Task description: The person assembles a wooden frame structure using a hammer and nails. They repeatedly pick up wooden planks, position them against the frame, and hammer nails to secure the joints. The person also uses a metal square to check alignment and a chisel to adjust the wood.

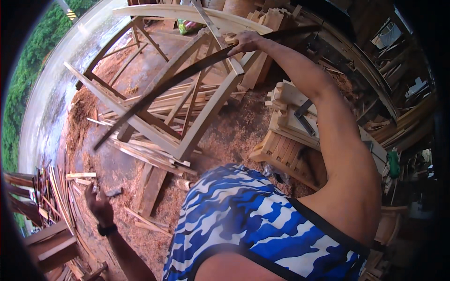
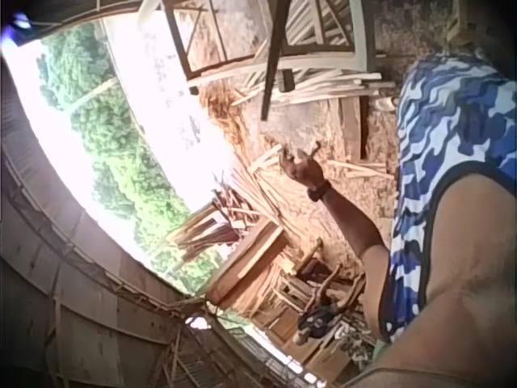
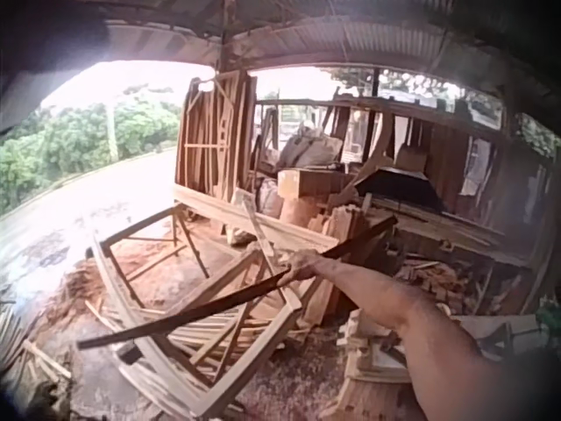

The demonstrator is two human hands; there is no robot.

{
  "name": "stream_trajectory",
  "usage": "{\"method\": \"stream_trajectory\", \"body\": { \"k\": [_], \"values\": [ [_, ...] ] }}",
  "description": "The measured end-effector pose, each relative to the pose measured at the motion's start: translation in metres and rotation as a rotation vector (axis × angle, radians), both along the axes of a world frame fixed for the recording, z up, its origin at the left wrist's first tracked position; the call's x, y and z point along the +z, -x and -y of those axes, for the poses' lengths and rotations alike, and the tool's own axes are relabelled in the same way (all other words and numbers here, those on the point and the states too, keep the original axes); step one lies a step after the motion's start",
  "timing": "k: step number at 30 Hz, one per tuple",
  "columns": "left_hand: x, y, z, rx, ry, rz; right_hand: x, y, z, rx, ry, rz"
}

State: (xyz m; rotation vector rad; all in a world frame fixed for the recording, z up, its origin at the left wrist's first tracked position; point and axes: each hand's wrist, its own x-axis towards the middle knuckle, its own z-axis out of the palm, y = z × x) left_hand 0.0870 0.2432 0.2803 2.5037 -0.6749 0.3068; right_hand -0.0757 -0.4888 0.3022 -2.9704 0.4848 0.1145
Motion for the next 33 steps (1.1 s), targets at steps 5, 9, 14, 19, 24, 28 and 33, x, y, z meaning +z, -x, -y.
{"method": "stream_trajectory", "body": {
  "k": [5, 9, 14, 19, 24, 28, 33],
  "values": [
    [-0.057, 0.037, 0.057, -0.331, -0.070, -0.075, -0.068, 0.020, 0.026, -0.223, 0.067, 0.099],
    [-0.117, 0.080, 0.046, -0.257, -0.094, -0.300, -0.088, 0.006, -0.002, -0.116, -0.303, 0.086],
    [-0.189, 0.112, 0.012, -0.191, -0.243, -0.486, -0.099, -0.046, -0.070, -0.187, -0.293, 0.101],
    [-0.190, 0.136, 0.005, -0.143, -0.411, -0.646, -0.098, -0.113, -0.141, -0.216, -0.287, 0.063],
    [-0.211, 0.150, -0.024, -0.042, -0.387, -0.731, -0.110, -0.178, -0.205, -0.211, -0.276, -0.023],
    [-0.214, 0.155, -0.039, -0.007, -0.362, -0.763, -0.124, -0.225, -0.238, -0.215, -0.236, -0.025],
    [-0.198, 0.149, -0.027, -0.081, -0.301, -0.862, -0.175, -0.255, -0.216, -0.105, -0.319, -0.001]
  ]
}}
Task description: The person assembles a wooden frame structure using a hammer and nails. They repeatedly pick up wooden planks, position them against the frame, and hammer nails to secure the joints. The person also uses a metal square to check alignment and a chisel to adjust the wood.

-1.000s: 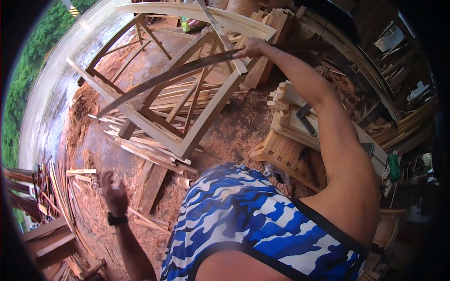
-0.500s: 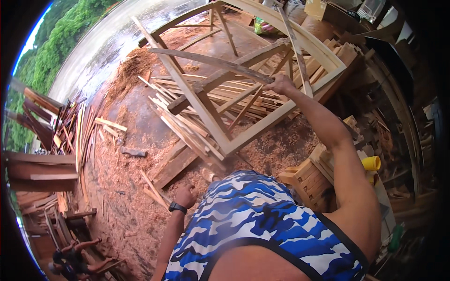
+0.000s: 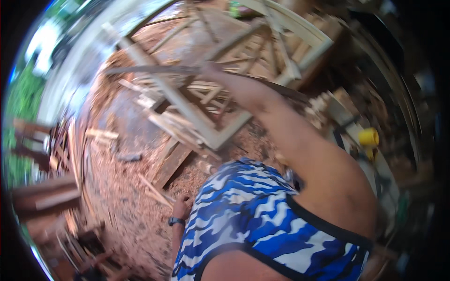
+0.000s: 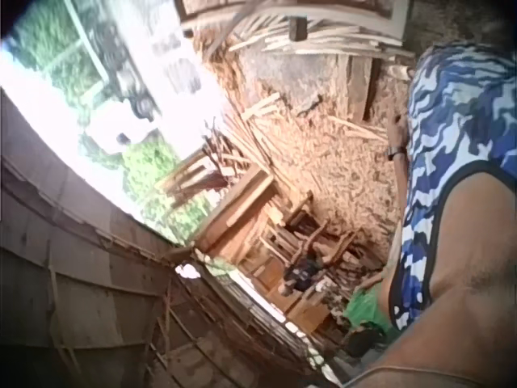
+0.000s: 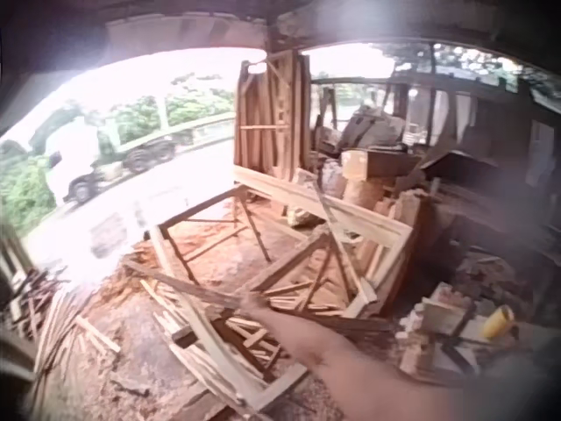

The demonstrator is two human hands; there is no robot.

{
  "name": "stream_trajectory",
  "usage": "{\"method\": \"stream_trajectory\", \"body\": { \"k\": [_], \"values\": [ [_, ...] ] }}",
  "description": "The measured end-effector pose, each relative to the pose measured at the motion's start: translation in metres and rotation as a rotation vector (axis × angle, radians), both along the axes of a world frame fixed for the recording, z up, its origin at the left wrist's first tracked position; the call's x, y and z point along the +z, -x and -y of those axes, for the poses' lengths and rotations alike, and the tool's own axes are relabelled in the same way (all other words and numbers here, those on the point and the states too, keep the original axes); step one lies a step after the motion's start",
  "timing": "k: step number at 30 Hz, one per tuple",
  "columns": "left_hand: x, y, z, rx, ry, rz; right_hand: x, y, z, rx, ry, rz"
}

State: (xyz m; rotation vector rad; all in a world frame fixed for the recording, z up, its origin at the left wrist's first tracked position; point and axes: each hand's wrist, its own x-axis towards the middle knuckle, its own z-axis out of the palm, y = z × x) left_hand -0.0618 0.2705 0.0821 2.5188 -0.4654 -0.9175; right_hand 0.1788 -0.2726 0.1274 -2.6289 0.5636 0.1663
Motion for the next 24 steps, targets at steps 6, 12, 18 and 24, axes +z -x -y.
{"method": "stream_trajectory", "body": {
  "k": [6, 12, 18, 24],
  "values": [
    [-0.128, -0.006, -0.091, -0.038, 0.096, -0.089, 0.018, 0.037, -0.050, -0.076, 0.052, 0.284],
    [-0.032, -0.035, 0.025, -0.112, 0.165, 0.122, -0.001, 0.221, 0.035, -0.579, 0.227, 0.880],
    [0.027, -0.063, 0.127, -0.230, 0.366, 0.237, -0.093, 0.402, 0.138, -1.159, -0.526, 0.781],
    [0.051, -0.094, 0.213, -0.380, 0.539, 0.521, -0.086, 0.370, 0.116, -1.068, -0.876, 0.819]
  ]
}}
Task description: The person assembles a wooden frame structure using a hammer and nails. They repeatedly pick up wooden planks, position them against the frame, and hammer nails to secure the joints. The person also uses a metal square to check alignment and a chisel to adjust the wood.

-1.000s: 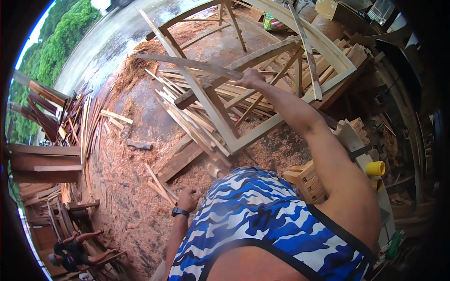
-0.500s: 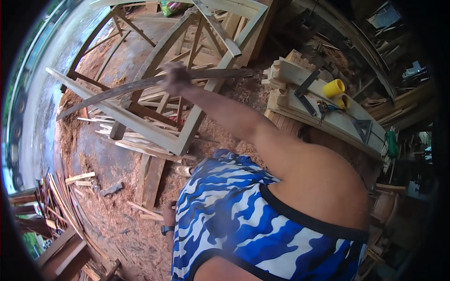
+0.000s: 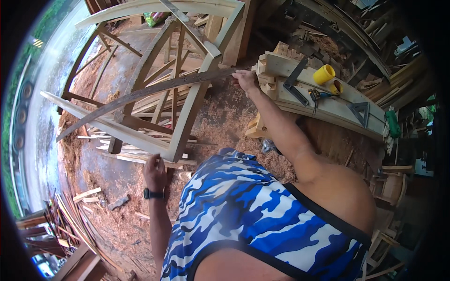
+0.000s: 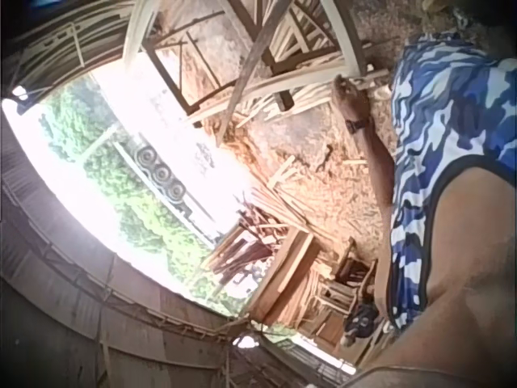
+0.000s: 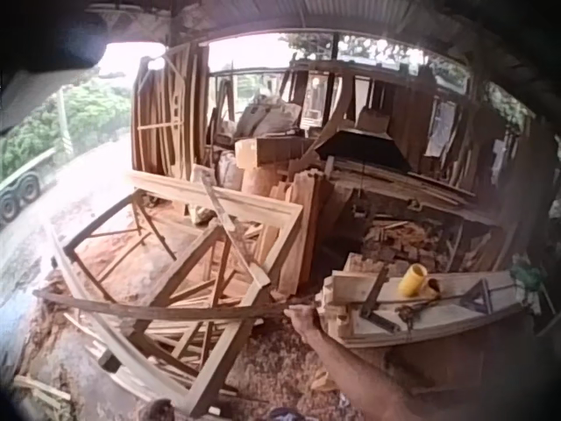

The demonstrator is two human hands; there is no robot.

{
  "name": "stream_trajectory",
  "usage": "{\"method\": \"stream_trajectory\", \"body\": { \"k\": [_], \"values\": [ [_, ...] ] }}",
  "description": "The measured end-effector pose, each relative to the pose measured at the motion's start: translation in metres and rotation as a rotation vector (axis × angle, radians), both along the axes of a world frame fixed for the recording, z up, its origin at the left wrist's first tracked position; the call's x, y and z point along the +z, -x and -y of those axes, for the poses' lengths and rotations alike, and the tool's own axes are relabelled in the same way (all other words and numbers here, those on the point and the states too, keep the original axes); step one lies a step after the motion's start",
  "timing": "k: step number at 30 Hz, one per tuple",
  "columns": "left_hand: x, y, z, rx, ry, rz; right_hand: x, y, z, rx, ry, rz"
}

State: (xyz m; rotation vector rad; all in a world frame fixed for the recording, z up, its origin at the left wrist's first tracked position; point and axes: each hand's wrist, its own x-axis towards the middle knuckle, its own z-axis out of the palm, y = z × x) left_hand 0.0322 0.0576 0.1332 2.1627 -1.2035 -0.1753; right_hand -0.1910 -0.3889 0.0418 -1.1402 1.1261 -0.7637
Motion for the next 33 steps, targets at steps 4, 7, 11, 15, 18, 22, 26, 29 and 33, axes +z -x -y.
{"method": "stream_trajectory", "body": {
  "k": [4, 7, 11, 15, 18, 22, 26, 29, 33],
  "values": [
    [0.003, -0.031, 0.110, -0.221, 0.146, 0.021, -0.049, 0.001, 0.041, -0.087, 0.090, 0.008],
    [-0.032, -0.081, 0.154, -0.080, 0.057, -0.164, 0.005, -0.042, 0.009, -0.061, 0.061, -0.055],
    [-0.030, -0.098, 0.228, 0.204, 0.280, -1.156, 0.029, -0.054, 0.023, -0.091, -0.005, -0.129],
    [-0.020, -0.107, 0.271, 0.267, 0.411, -1.347, 0.020, -0.052, 0.036, -0.097, 0.108, -0.061],
    [-0.025, -0.116, 0.272, 0.338, 0.480, -1.379, 0.034, -0.059, 0.026, -0.091, -0.084, 0.051],
    [-0.031, -0.129, 0.270, 0.351, 0.546, -1.386, 0.061, -0.064, 0.007, -0.081, -0.109, 0.083],
    [-0.036, -0.131, 0.273, 0.317, 0.556, -1.381, 0.064, -0.060, 0.012, -0.052, -0.068, 0.024],
    [-0.047, -0.143, 0.268, 0.313, 0.558, -1.368, 0.062, -0.067, 0.013, -0.038, -0.048, 0.022],
    [-0.046, -0.135, 0.270, 0.315, 0.481, -1.325, 0.046, -0.063, 0.025, -0.003, -0.046, 0.035]
  ]
}}
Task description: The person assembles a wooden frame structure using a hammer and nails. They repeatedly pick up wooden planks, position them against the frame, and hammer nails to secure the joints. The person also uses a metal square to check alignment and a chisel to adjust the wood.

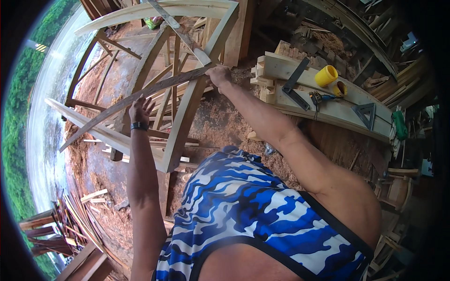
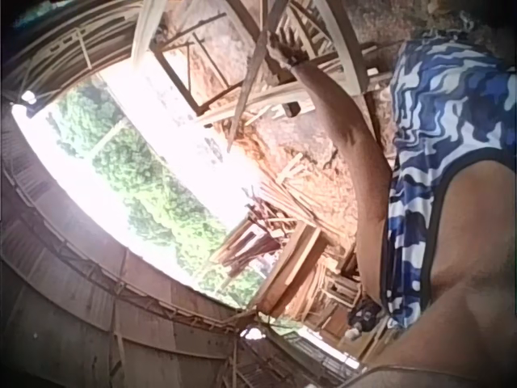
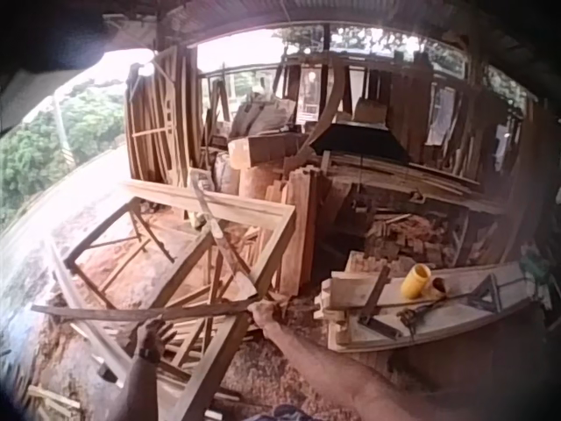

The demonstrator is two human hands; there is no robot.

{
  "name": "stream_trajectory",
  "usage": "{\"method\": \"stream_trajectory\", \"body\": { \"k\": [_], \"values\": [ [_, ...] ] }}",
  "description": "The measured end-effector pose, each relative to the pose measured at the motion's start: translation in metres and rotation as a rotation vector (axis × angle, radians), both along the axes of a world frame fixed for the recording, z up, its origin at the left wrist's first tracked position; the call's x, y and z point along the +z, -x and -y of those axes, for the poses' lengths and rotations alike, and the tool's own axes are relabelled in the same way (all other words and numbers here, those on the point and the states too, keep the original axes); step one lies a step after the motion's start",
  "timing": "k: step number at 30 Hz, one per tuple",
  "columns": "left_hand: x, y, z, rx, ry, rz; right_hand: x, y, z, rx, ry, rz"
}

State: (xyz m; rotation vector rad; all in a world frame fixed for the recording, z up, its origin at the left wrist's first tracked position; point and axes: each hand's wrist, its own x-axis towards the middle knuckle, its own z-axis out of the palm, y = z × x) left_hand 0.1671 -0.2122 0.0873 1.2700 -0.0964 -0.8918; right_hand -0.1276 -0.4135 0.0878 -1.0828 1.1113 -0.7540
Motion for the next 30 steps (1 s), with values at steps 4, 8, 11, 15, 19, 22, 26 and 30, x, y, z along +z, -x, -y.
{"method": "stream_trajectory", "body": {
  "k": [4, 8, 11, 15, 19, 22, 26, 30],
  "values": [
    [0.007, 0.003, -0.006, -0.032, -0.025, 0.029, -0.002, -0.001, 0.003, 0.025, -0.007, -0.007],
    [0.009, 0.006, -0.006, 0.018, -0.055, 0.046, 0.000, -0.001, 0.003, 0.048, -0.044, -0.013],
    [0.011, 0.016, -0.003, 0.076, -0.046, 0.052, 0.001, -0.002, 0.009, 0.028, 0.074, -0.129],
    [0.003, 0.006, -0.004, 0.172, 0.019, -0.033, -0.001, -0.006, 0.007, 0.075, 0.291, -0.131],
    [-0.006, -0.006, 0.003, 0.254, 0.041, -0.101, -0.004, -0.002, 0.018, 0.190, 0.351, -0.145],
    [-0.010, -0.005, 0.005, 0.294, 0.006, -0.104, -0.002, 0.000, 0.020, 0.231, 0.371, -0.248],
    [-0.018, -0.016, 0.006, 0.295, 0.012, -0.090, -0.012, -0.002, 0.023, 0.193, 0.344, -0.161],
    [-0.021, -0.020, 0.017, 0.305, -0.003, -0.051, -0.026, -0.004, 0.031, 0.108, 0.230, 0.032]
  ]
}}
